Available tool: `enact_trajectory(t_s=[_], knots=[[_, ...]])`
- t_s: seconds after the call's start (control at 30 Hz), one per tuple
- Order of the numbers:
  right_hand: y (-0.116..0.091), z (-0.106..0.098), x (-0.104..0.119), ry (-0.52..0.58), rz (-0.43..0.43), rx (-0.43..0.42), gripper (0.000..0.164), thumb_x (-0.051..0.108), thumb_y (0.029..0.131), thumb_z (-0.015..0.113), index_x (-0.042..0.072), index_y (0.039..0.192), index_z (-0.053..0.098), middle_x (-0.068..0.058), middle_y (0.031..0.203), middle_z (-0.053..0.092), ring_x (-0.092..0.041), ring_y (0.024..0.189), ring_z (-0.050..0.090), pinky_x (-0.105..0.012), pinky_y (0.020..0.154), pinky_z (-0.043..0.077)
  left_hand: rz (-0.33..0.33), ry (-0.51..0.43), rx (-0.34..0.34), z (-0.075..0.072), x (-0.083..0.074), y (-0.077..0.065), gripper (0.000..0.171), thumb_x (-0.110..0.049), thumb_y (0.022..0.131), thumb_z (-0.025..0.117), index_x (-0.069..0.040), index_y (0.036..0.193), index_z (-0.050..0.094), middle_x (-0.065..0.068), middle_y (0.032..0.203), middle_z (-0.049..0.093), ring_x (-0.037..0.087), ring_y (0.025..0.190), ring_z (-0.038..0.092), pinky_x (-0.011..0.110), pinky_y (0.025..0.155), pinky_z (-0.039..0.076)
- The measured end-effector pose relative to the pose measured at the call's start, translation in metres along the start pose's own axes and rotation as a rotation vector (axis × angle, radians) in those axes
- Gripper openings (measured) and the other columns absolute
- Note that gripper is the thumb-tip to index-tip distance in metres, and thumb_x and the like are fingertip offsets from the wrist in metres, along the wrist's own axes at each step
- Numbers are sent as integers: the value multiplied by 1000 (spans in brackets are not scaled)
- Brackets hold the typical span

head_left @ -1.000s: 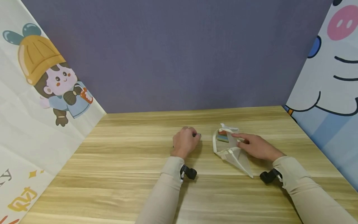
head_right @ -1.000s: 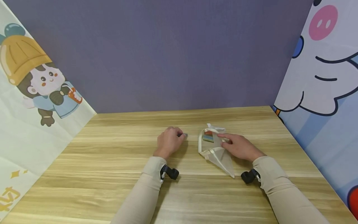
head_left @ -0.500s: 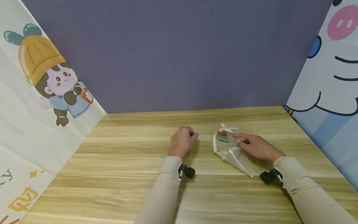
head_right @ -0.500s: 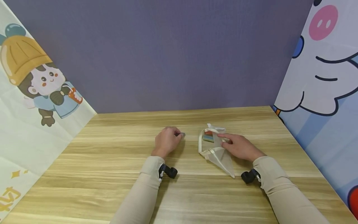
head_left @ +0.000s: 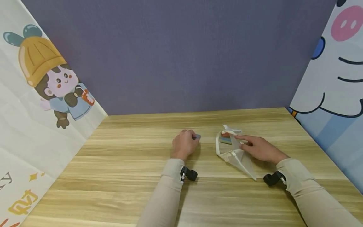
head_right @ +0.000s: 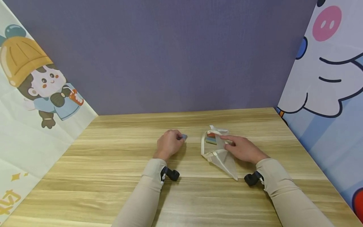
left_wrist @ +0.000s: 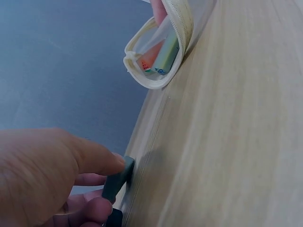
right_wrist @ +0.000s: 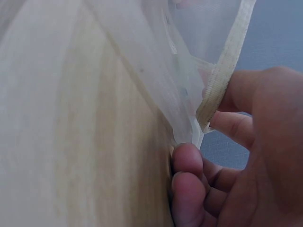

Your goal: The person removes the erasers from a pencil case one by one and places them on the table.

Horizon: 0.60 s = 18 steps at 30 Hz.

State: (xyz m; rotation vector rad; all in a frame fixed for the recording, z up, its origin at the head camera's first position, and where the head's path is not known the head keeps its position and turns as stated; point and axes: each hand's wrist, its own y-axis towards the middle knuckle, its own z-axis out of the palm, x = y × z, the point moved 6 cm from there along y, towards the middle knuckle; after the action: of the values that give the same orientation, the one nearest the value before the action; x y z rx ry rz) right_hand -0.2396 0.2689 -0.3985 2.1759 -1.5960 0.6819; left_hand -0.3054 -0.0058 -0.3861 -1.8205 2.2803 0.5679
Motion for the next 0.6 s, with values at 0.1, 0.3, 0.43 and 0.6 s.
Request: enact_trajectory(t_s=[0.1,0.3,0.43,0.6], knots=[[0,0,1,2,1,3,50,32,105,54,14,152,46,-5,102,63,-18,79,52,-39,70,40,-10,0,14,1,1,0,20,-36,91,74,-22,105,76,-1,99,66,20,83,65,38,67,50],[-1,-1,2,4,3,-1,49,31,105,54,14,151,47,-8,107,64,-18,84,55,-39,72,42,-3,-12,10,0,0,-1,17,-35,91,73,-22,103,75,-2,98,65,18,81,63,37,67,50],[-1,-1,3,2,7,4,49,30,105,54,13,151,46,-7,103,64,-18,82,54,-39,71,41,18,-28,-3,-2,-4,-1,15,-35,93,70,-23,101,76,-4,99,67,17,83,64,38,69,51],[-1,0,3,11,10,6,50,29,105,54,13,151,46,-3,88,59,-18,74,49,-38,69,39,32,-57,2,-4,-9,-1,11,-34,92,68,-26,96,75,-8,96,71,16,84,66,37,67,50]])
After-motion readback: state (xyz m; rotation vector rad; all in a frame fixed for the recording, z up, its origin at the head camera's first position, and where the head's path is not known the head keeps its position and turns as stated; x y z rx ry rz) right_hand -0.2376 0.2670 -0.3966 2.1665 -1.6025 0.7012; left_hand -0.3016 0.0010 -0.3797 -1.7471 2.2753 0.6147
